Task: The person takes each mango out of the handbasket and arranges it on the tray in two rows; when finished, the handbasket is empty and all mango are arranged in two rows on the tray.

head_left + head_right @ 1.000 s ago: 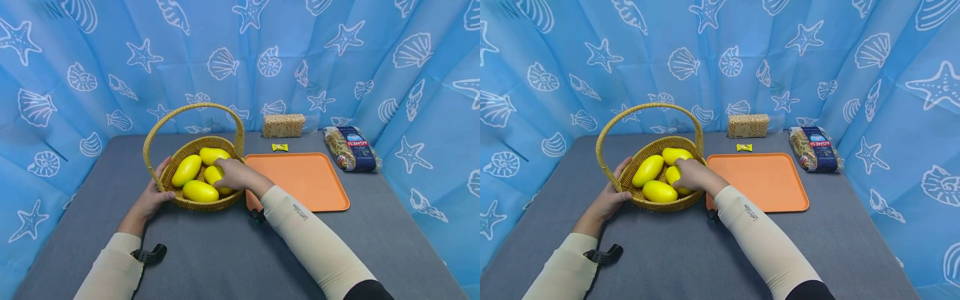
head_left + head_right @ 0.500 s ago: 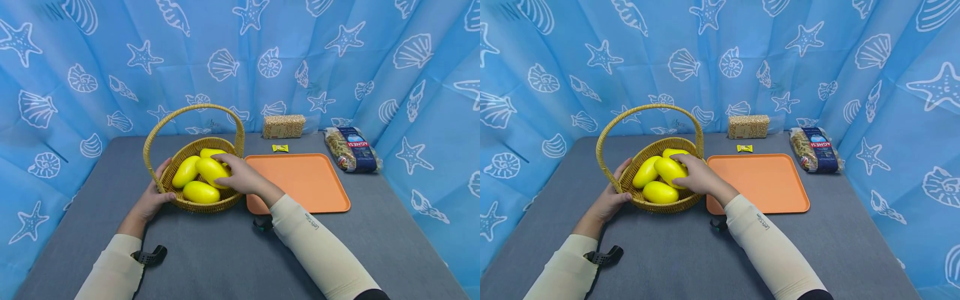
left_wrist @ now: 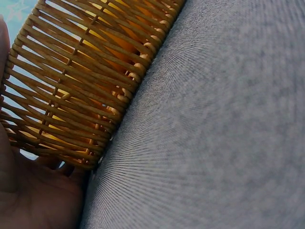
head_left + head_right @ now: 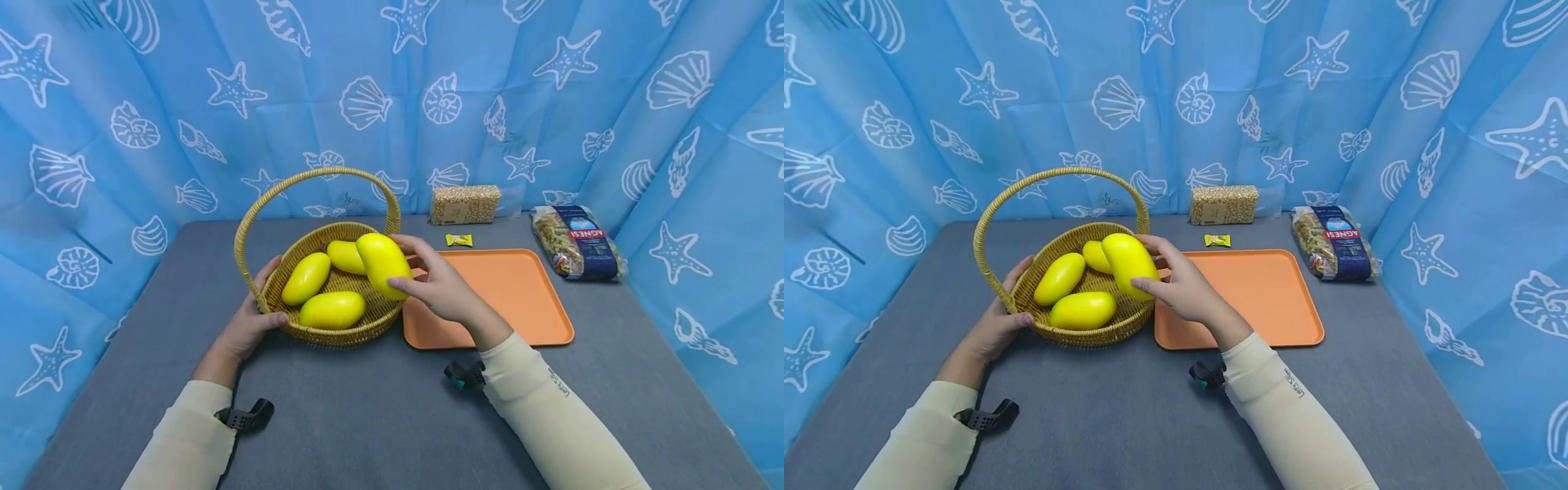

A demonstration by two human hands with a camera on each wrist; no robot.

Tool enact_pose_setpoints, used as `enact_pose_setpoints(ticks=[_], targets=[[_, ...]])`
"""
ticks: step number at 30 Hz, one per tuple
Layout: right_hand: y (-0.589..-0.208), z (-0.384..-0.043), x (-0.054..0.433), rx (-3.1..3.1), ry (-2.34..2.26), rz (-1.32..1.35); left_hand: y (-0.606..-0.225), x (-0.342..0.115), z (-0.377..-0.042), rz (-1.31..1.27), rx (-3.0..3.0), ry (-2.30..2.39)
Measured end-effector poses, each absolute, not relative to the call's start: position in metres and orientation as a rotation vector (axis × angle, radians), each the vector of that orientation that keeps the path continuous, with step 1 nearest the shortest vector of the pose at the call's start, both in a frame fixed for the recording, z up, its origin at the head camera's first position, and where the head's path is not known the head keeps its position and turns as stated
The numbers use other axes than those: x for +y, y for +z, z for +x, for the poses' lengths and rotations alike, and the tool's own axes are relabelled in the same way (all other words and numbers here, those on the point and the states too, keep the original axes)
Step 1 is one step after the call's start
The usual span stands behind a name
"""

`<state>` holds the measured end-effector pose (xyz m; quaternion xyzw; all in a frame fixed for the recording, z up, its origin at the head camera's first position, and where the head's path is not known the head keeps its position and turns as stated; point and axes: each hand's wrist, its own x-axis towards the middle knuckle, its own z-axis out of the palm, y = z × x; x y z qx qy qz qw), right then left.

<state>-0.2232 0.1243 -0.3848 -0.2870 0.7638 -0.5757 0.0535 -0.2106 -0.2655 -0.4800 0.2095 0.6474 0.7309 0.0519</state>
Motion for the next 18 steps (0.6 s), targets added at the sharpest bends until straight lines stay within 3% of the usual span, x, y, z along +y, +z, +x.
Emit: enact_pose_setpoints(ticks=[18], targets=[[-0.388, -0.240, 0.193, 2.263, -2.057, -0.572, -0.477, -0.262, -0.208, 0.593, 2.003, 2.200]])
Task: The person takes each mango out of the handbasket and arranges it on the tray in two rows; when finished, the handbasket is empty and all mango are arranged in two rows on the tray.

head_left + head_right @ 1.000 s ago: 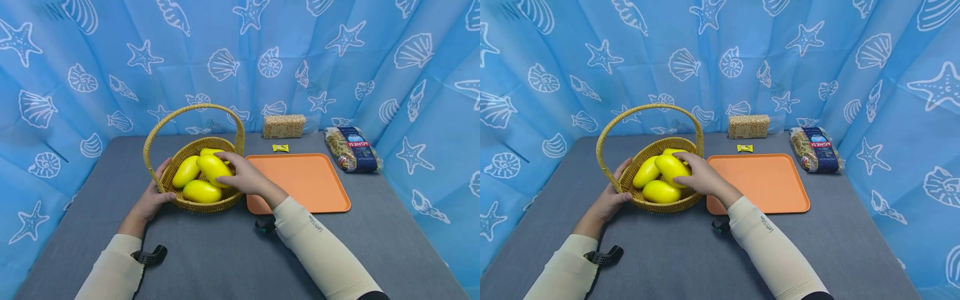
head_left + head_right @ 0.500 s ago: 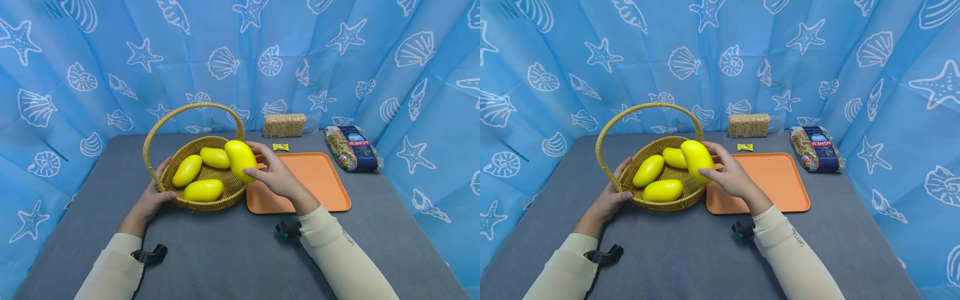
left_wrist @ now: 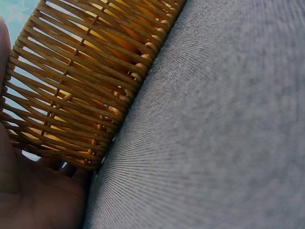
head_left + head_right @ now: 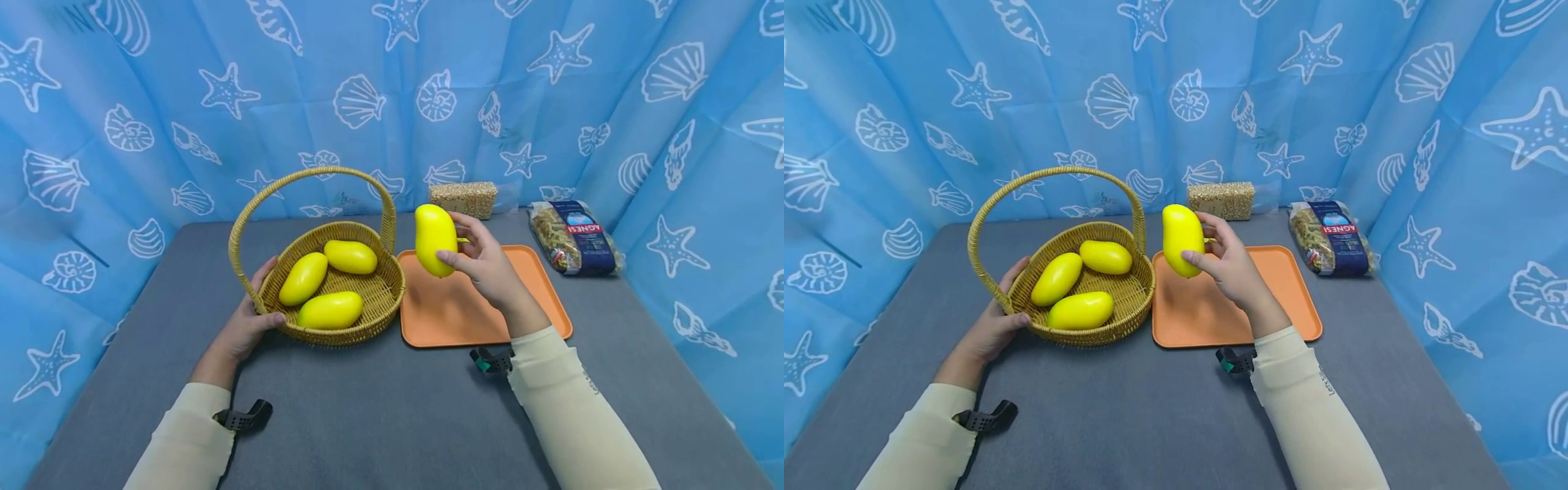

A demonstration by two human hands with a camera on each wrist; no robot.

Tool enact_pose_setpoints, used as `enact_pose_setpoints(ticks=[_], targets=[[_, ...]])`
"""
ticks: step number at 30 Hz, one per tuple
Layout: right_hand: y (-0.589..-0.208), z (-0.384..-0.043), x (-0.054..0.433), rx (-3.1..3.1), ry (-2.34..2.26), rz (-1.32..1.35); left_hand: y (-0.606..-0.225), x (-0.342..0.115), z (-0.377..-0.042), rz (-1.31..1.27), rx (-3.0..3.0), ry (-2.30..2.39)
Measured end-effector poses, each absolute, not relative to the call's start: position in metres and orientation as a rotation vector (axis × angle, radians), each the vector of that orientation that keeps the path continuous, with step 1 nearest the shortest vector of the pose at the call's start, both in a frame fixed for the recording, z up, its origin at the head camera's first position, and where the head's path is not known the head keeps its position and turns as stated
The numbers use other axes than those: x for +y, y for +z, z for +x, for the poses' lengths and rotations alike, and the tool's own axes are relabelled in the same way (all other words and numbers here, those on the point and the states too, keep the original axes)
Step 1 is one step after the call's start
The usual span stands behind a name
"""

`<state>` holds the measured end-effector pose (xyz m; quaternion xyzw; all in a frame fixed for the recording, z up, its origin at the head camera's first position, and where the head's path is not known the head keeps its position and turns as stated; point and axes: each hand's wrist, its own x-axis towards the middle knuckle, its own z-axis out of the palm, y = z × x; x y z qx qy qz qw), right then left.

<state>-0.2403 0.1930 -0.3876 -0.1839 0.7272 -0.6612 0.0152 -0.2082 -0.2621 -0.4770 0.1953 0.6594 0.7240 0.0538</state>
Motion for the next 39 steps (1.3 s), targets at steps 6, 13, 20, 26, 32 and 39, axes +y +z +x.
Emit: enact_pose_setpoints(ticks=[6, 13, 20, 26, 32, 39], targets=[[-0.397, -0.248, 0.201, 2.246, -2.072, -0.451, -0.476, -0.262, -0.207, 0.600, 1.998, 2.203], [-0.416, -0.257, 0.209, 2.318, -1.944, -0.255, -0.476, -0.262, -0.206, 0.595, 2.019, 2.187], [-0.433, -0.264, 0.216, 2.336, -1.819, -0.160, -0.476, -0.262, -0.207, 0.594, 2.024, 2.187], [-0.435, -0.266, 0.216, 2.347, -1.724, -0.108, -0.478, -0.263, -0.208, 0.597, 2.025, 2.188], [-0.436, -0.267, 0.215, 2.407, -1.646, -0.087, -0.477, -0.262, -0.208, 0.586, 2.017, 2.192], [-0.437, -0.269, 0.214, 2.402, -1.631, -0.039, -0.476, -0.262, -0.206, 0.566, 2.033, 2.187]])
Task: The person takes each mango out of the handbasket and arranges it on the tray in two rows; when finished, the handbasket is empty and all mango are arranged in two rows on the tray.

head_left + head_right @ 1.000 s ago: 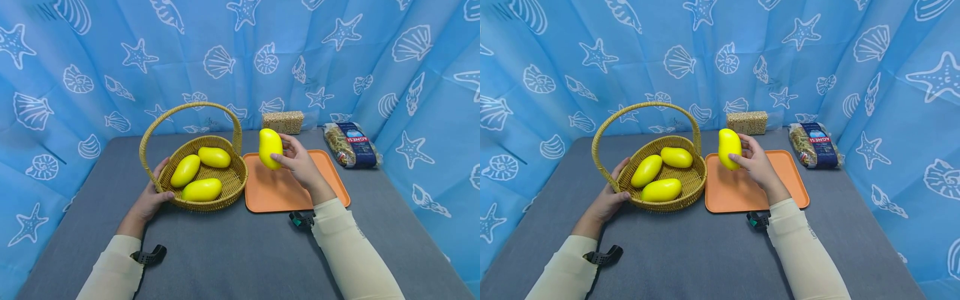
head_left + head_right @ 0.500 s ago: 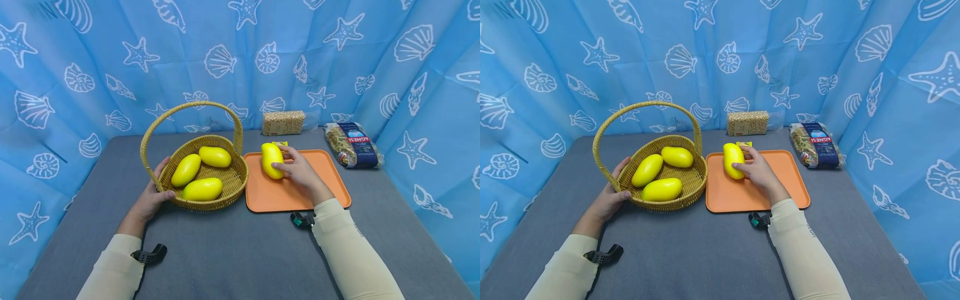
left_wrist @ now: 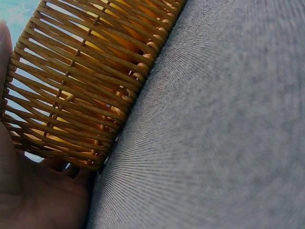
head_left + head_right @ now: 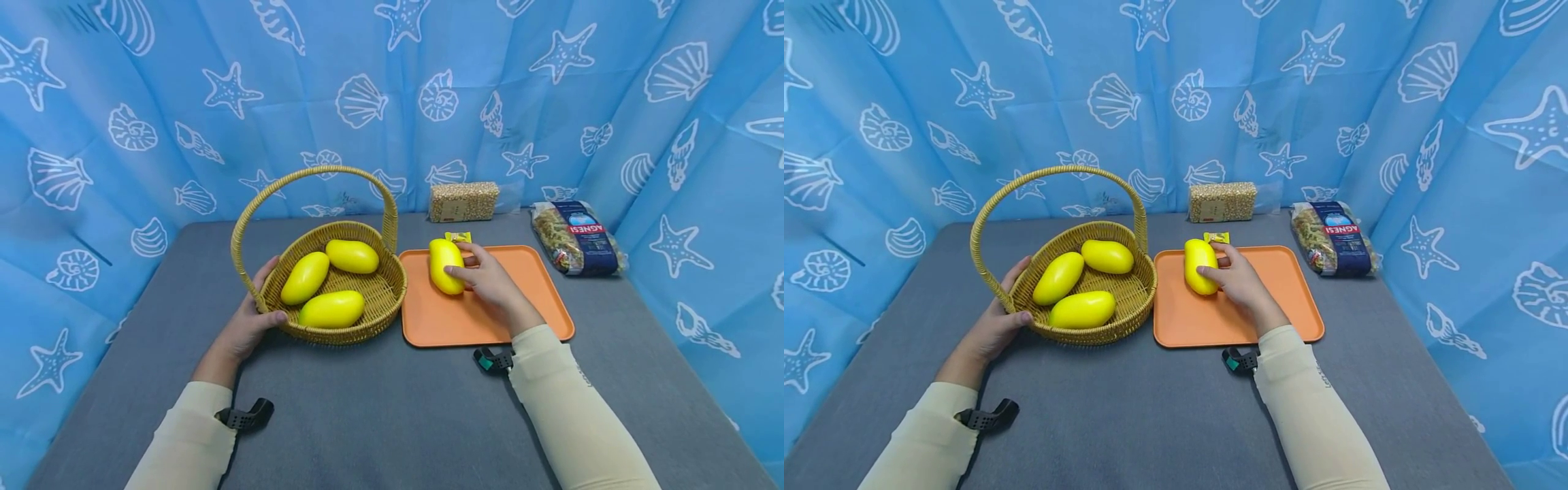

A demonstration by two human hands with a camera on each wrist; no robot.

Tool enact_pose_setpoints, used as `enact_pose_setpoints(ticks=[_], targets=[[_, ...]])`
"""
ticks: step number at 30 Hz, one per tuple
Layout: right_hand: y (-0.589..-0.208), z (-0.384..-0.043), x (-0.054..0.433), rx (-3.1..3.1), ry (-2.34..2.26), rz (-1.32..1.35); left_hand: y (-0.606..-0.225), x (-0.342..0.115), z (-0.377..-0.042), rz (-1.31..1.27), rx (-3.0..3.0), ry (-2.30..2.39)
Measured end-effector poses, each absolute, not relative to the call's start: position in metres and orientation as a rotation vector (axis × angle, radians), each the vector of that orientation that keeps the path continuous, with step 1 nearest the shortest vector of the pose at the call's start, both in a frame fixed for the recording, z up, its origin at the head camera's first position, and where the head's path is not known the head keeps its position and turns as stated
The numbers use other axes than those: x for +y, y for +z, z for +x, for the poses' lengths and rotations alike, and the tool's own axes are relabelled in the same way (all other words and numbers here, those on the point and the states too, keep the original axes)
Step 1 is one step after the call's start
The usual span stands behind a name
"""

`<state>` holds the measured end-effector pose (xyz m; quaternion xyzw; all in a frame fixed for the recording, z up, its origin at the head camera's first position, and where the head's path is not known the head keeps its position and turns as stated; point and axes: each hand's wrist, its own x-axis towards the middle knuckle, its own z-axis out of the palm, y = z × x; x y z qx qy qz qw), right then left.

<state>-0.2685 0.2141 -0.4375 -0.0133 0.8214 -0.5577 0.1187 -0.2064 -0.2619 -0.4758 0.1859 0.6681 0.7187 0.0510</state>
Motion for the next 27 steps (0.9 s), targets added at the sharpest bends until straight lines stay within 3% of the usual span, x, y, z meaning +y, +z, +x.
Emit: enact_pose_setpoints(ticks=[27], targets=[[-0.4374, -0.2682, 0.2125, 2.333, -1.664, -0.002, -0.4748, -0.2604, -0.2052, 0.566, 2.062, 2.165]])
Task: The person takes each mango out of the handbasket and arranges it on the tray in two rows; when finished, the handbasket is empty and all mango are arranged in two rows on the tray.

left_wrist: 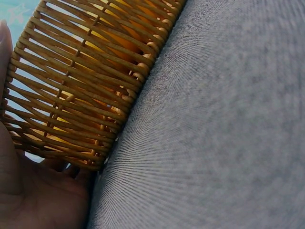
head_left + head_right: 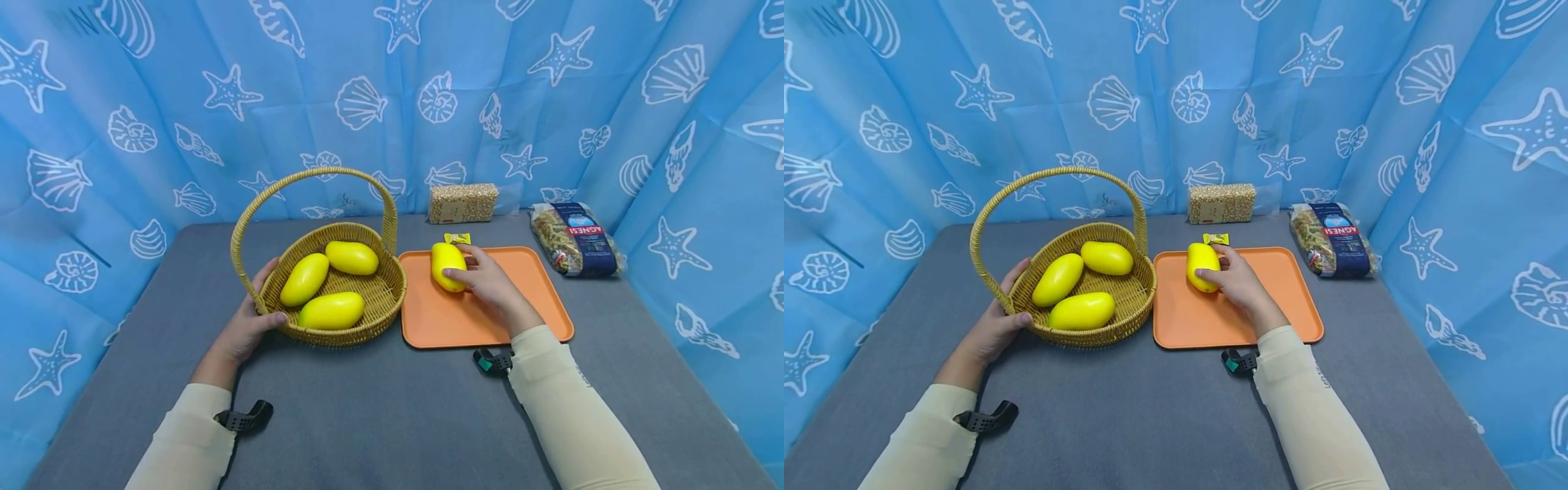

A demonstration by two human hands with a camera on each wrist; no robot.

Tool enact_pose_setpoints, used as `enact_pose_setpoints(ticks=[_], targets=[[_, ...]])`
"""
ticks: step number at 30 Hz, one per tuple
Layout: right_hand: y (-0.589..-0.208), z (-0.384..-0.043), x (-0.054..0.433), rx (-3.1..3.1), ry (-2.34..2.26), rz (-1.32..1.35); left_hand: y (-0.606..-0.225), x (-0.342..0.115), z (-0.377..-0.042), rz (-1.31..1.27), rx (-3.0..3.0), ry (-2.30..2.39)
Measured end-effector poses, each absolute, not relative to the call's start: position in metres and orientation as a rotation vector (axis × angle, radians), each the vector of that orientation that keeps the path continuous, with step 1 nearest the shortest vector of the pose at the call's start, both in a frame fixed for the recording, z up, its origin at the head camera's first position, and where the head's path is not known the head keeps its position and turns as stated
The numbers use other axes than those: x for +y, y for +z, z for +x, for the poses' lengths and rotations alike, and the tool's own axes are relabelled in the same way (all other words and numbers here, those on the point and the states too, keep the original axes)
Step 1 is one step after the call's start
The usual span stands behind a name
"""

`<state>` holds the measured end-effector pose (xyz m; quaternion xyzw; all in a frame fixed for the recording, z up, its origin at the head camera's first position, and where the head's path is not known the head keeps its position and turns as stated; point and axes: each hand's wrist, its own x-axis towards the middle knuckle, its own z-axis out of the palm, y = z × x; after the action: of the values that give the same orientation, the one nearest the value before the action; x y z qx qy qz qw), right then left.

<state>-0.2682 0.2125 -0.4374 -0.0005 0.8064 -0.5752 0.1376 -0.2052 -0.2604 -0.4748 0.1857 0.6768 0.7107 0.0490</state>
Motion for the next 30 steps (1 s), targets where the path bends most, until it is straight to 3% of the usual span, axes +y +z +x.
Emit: enact_pose_setpoints(ticks=[19, 30], targets=[[-0.428, -0.265, 0.217, 2.326, -1.752, 0.050, -0.478, -0.262, -0.207, 0.562, 2.061, 2.158], [-0.397, -0.253, 0.218, 2.415, -1.880, -0.075, -0.476, -0.261, -0.207, 0.530, 2.066, 2.172]])
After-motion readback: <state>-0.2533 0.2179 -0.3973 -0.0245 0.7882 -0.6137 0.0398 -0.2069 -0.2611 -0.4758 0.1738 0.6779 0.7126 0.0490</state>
